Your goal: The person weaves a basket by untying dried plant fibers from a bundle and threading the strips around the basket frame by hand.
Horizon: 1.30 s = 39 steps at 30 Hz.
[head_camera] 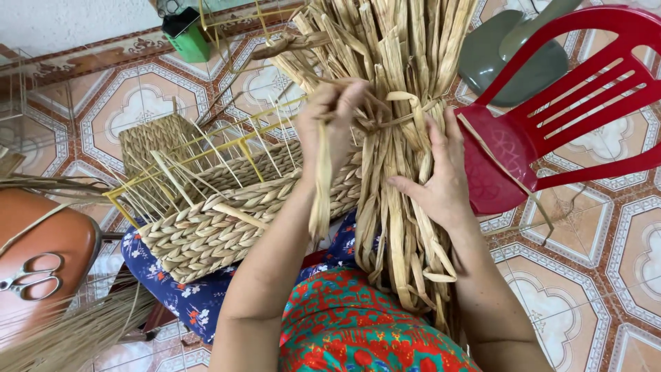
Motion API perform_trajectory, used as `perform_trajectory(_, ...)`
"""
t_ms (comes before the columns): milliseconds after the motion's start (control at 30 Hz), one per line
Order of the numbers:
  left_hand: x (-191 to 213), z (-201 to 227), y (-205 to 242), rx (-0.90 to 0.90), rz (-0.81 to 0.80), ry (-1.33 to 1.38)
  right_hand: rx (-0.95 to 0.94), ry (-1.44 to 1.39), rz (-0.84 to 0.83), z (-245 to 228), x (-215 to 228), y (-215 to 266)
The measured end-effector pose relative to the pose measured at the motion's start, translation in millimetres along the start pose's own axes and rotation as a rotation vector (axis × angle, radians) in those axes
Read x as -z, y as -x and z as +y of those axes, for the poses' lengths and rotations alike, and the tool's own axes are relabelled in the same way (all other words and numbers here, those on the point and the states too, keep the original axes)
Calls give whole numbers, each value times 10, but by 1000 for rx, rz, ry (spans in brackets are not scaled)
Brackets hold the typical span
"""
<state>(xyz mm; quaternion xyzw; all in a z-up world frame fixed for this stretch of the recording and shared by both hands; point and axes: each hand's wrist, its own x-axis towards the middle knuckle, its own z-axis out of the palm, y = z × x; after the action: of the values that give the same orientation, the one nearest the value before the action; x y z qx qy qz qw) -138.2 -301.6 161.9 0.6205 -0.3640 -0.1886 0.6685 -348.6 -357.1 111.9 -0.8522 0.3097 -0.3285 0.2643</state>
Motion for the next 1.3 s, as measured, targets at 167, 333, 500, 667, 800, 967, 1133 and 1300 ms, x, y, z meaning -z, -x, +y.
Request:
perform_trajectory(167, 679, -395, -99, -110, 215, 534, -19, -38, 5, 55, -26, 19)
perform_trajectory(333, 457, -462, 491, 225, 47, 219, -100, -218, 77, 292, -22, -54)
perform_trajectory(500, -59, -269, 947, 107, -221, -188, -380, -572, -64, 692, -33, -297)
perform_trajectory(667, -427, -368, 1105, -114, -252, -410, -473, -713, -237, 1179, -175, -397)
perform_trajectory(800, -766, -390, 1192, -94, -264, -458, -656, -972, -269, 1008, -4, -106)
perform_trajectory(967, -1258, -405, 1245, -128, -204, -410, -597, -831, -209, 697, 1029, -295)
perform_trajectory(1133, -1814, -230, 1306, -270, -252, -180, -562, -679, -189, 783, 2055, -253)
perform_trajectory(1300, -2413, -229, 1267, -298, -317, 0, -531, -518, -157, 2243, 2329, -45)
